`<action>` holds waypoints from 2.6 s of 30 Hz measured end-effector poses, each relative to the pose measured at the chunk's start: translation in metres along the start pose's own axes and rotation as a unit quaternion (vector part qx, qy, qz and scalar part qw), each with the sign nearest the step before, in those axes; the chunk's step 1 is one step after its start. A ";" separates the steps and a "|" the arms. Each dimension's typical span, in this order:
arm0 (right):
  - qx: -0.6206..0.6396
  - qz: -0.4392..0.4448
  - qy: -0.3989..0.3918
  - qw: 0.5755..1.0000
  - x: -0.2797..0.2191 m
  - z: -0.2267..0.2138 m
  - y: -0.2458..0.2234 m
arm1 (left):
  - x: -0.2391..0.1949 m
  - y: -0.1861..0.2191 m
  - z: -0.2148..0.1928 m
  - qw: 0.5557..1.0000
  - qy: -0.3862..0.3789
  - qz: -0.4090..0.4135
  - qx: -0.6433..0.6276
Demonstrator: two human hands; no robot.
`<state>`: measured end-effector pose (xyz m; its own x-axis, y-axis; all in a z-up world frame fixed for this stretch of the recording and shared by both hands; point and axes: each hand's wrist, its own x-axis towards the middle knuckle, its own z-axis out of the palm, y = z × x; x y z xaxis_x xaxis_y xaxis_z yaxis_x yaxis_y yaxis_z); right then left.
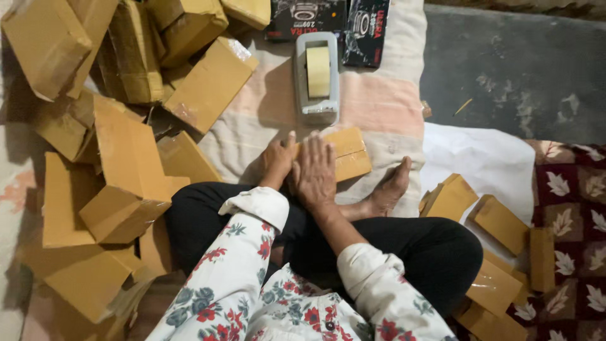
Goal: The person sits on the floor and packs smart watches into small cardboard boxes. They open a watch box, place it inside a shipping box, close the flaps, and seal the box with packing tape using a tape dispenser. The process is repeated for multiple watches.
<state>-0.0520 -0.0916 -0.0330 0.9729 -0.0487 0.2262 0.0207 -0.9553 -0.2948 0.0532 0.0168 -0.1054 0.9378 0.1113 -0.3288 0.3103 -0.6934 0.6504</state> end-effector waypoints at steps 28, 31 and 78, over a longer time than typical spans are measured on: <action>0.540 0.370 0.417 0.631 -0.019 -0.054 0.010 | -0.120 0.063 -0.010 0.951 0.119 0.083 -0.272; 0.414 0.487 0.222 0.736 -0.022 -0.096 0.062 | -0.098 0.067 -0.058 0.952 0.003 0.153 -0.265; 0.672 0.265 -0.070 0.688 -0.063 -0.173 0.023 | -0.182 0.108 -0.091 0.865 -0.158 0.131 -0.459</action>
<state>-0.1523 -0.1608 0.1062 0.9367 -0.1680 -0.3070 -0.2421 0.3225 -0.9151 -0.0694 -0.0135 0.0873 0.9502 -0.2649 -0.1644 0.2226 0.2073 0.9526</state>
